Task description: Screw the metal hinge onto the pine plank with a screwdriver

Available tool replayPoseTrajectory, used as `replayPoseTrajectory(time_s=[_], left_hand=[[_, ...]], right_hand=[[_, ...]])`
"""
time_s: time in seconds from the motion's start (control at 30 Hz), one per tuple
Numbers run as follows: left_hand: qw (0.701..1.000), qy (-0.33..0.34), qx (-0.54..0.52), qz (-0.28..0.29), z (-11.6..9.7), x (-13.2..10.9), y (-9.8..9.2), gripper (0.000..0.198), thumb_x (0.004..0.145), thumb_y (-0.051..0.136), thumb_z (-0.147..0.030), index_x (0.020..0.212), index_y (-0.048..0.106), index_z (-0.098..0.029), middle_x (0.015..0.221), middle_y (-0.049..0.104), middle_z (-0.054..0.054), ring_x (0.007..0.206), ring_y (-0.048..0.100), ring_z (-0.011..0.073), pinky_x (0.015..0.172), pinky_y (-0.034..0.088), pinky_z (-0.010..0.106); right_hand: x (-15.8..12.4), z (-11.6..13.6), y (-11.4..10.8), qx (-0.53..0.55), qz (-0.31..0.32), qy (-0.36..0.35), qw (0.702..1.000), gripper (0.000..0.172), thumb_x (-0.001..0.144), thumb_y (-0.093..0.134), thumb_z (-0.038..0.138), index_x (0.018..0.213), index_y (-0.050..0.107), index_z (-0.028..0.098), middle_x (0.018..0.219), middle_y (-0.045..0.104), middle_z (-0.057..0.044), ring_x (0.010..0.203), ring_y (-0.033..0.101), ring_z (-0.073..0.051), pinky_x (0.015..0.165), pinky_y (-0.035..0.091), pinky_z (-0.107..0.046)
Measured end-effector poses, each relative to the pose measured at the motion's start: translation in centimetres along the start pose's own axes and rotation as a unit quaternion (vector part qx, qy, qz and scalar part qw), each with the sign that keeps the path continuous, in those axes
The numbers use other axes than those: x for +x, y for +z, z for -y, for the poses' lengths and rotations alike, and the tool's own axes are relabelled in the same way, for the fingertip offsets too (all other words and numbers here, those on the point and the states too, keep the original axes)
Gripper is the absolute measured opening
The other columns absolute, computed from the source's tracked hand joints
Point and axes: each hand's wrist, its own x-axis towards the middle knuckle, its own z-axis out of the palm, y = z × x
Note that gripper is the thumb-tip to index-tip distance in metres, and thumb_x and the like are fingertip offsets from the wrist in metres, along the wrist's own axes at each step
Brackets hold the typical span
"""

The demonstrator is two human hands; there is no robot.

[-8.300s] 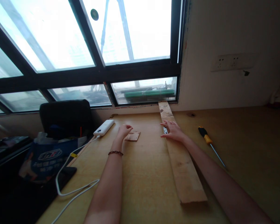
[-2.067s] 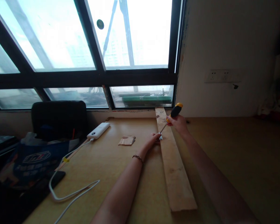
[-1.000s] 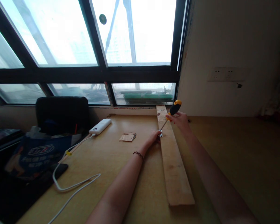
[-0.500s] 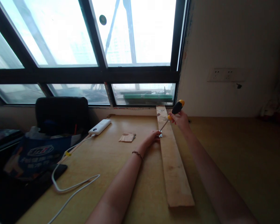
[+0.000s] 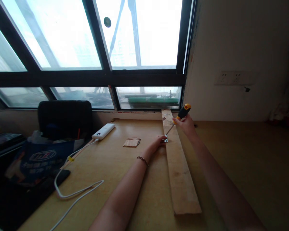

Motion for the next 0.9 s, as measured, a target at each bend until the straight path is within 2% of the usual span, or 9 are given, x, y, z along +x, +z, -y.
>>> replayPoseTrajectory(time_s=[0.1, 0.27, 0.4, 0.5, 0.6, 0.73, 0.9], left_hand=[[1.000, 0.001, 0.007, 0.007, -0.4, -0.5, 0.2, 0.025, 0.063, 0.060, -0.029, 0.080, 0.059, -0.011, 0.074, 0.060, 0.004, 0.066, 0.057, 0.0106, 0.060, 0.044, 0.020], [1.000, 0.001, 0.006, 0.012, -0.7, -0.7, 0.2, 0.020, 0.064, 0.060, -0.028, 0.074, 0.057, -0.011, 0.070, 0.059, 0.002, 0.062, 0.055, 0.0087, 0.056, 0.043, 0.018], [0.999, -0.018, 0.034, 0.012, -0.9, -0.8, 0.0, 0.021, 0.065, 0.060, -0.030, 0.073, 0.055, -0.012, 0.065, 0.055, 0.001, 0.054, 0.052, 0.0077, 0.047, 0.040, 0.017], [0.998, -0.039, 0.052, 0.018, -1.3, -1.0, 0.0, 0.022, 0.067, 0.060, -0.033, 0.074, 0.055, -0.013, 0.066, 0.057, 0.002, 0.056, 0.054, 0.0088, 0.051, 0.045, 0.020], [0.995, -0.058, 0.065, 0.037, -1.7, -1.2, 0.1, 0.024, 0.068, 0.058, -0.036, 0.075, 0.055, -0.013, 0.067, 0.060, 0.003, 0.059, 0.057, 0.0109, 0.055, 0.048, 0.023], [0.991, -0.071, 0.100, 0.061, -1.6, -1.2, 0.0, 0.034, 0.070, 0.055, -0.045, 0.073, 0.056, -0.012, 0.061, 0.060, 0.005, 0.053, 0.058, 0.0129, 0.051, 0.048, 0.025], [0.986, -0.069, 0.123, 0.092, -1.3, -1.1, -0.3, 0.039, 0.072, 0.049, -0.050, 0.067, 0.055, -0.012, 0.056, 0.061, 0.006, 0.046, 0.057, 0.0142, 0.046, 0.047, 0.026]], right_hand=[[0.0, 0.3, -0.5, -0.023, 0.004, 0.010, 1.000, 0.045, 0.052, 0.068, 0.047, 0.081, 0.051, 0.018, 0.069, 0.061, -0.002, 0.059, 0.059, -0.018, 0.053, 0.043, -0.027], [0.0, 1.2, -1.2, 0.049, 0.014, 0.036, 0.998, 0.053, 0.049, 0.072, 0.036, 0.091, 0.045, 0.019, 0.079, 0.064, -0.004, 0.066, 0.063, -0.019, 0.059, 0.047, -0.028], [0.0, 1.4, -1.2, 0.065, 0.008, 0.053, 0.996, 0.049, 0.050, 0.071, 0.032, 0.089, 0.044, 0.020, 0.078, 0.064, -0.002, 0.066, 0.063, -0.018, 0.063, 0.048, -0.030], [-0.1, 1.5, -1.1, 0.029, -0.014, 0.060, 0.998, 0.047, 0.050, 0.070, 0.035, 0.087, 0.045, 0.019, 0.073, 0.060, -0.001, 0.063, 0.060, -0.018, 0.061, 0.047, -0.031], [-0.1, 1.5, -0.9, 0.029, 0.000, 0.061, 0.998, 0.045, 0.050, 0.069, 0.036, 0.085, 0.046, 0.019, 0.070, 0.058, 0.001, 0.062, 0.058, -0.018, 0.059, 0.046, -0.030], [-0.2, 1.2, -0.5, 0.054, 0.020, 0.046, 0.997, 0.044, 0.050, 0.068, 0.032, 0.087, 0.045, 0.020, 0.071, 0.058, 0.002, 0.062, 0.058, -0.017, 0.060, 0.047, -0.030], [-0.3, 1.1, -0.4, 0.027, 0.024, 0.042, 0.998, 0.042, 0.051, 0.067, 0.032, 0.086, 0.046, 0.020, 0.071, 0.058, 0.001, 0.064, 0.058, -0.018, 0.060, 0.046, -0.030]])
